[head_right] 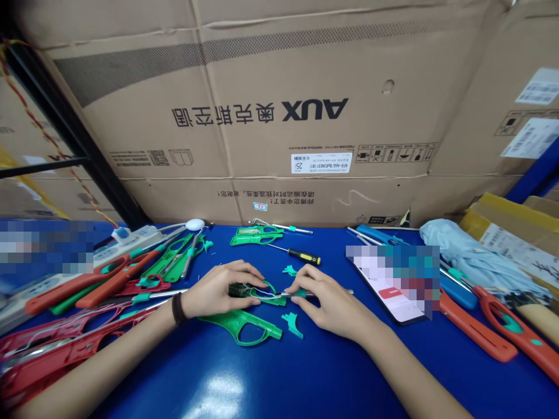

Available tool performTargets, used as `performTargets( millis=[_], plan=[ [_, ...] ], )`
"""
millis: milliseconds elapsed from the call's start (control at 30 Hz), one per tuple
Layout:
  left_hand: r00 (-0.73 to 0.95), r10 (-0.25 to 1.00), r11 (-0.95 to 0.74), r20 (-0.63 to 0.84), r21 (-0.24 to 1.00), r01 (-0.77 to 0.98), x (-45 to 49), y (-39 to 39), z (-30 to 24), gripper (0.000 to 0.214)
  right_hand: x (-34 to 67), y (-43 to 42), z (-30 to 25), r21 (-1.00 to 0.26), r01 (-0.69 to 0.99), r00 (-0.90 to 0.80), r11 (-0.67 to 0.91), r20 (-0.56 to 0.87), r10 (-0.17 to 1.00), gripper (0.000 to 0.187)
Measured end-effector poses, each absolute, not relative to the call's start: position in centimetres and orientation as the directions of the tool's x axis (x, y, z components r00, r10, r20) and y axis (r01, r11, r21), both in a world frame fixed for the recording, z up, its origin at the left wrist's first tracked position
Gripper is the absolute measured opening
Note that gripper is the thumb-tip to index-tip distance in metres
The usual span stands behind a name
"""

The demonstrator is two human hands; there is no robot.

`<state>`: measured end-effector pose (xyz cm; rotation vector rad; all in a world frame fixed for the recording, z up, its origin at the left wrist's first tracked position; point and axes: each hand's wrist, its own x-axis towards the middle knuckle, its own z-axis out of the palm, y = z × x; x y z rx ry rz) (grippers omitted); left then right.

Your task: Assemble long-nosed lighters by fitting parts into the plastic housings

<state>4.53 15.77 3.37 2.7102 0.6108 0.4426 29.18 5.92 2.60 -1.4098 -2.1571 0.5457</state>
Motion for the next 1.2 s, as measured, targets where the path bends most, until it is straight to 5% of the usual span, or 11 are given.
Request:
performTargets(
  millis=[900,1200],
  plan=[
    [0.806,0.379,-0.917,0.454,0.304,0.260,6.9,13.9,1.6,0.015,28.9,5.9,2.5,-0.490,0.721,-0.378,0.489,0.313,0.871,0.014],
    [0.816,0.348,-0.920,0.461,0.337,0.202,6.9,13.9,1.5,0.012,28.7,6.1,2.0,-0.574,0.683,-0.365,0.452,0.268,0.892,0.014]
  ],
)
